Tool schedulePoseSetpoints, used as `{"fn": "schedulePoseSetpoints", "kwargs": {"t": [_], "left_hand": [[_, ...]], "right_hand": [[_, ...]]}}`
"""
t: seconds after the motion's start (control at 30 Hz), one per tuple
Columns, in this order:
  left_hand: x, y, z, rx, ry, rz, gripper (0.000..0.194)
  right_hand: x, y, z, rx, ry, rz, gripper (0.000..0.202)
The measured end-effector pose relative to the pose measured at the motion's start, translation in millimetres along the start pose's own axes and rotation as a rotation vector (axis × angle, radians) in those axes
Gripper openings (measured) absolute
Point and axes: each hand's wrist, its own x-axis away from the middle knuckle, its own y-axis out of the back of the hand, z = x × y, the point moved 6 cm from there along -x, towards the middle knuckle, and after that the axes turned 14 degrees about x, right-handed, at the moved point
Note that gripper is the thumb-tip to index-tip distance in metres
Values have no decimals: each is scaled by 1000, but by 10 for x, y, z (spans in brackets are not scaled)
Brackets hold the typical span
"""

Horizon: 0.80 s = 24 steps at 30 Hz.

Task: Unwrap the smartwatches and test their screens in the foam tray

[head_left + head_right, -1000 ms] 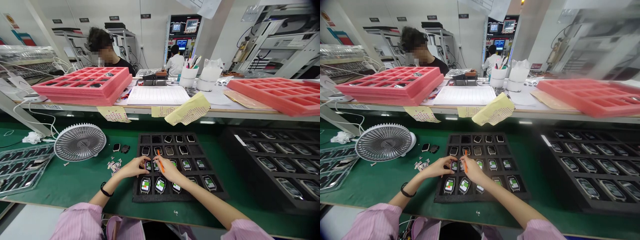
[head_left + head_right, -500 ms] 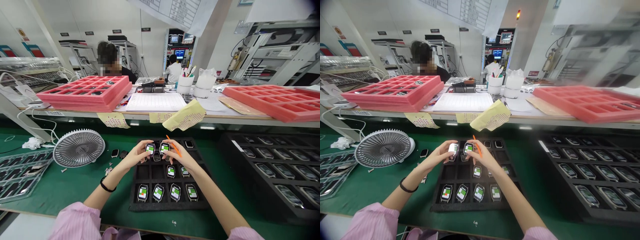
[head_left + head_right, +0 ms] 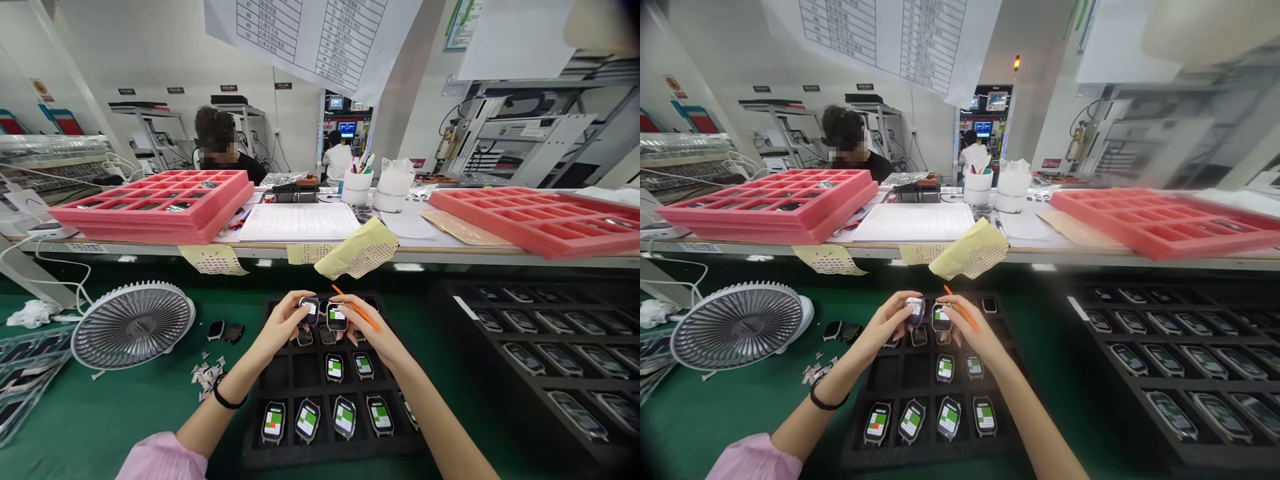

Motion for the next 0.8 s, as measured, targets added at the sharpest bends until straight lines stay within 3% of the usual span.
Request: {"fn": "schedulePoseSetpoints", "kwargs": {"t": [0.27, 0.47, 0.8], "left_hand": [[6, -17, 32, 7, 2, -6, 44], [5, 24, 32, 12, 20, -57, 41], [38, 15, -6, -41, -2, -31, 37]], "right_hand": [[48, -58, 98, 22, 4, 88, 34], [50, -91, 70, 11, 7, 98, 37], [51, -79, 32, 14, 25, 82, 34]]}}
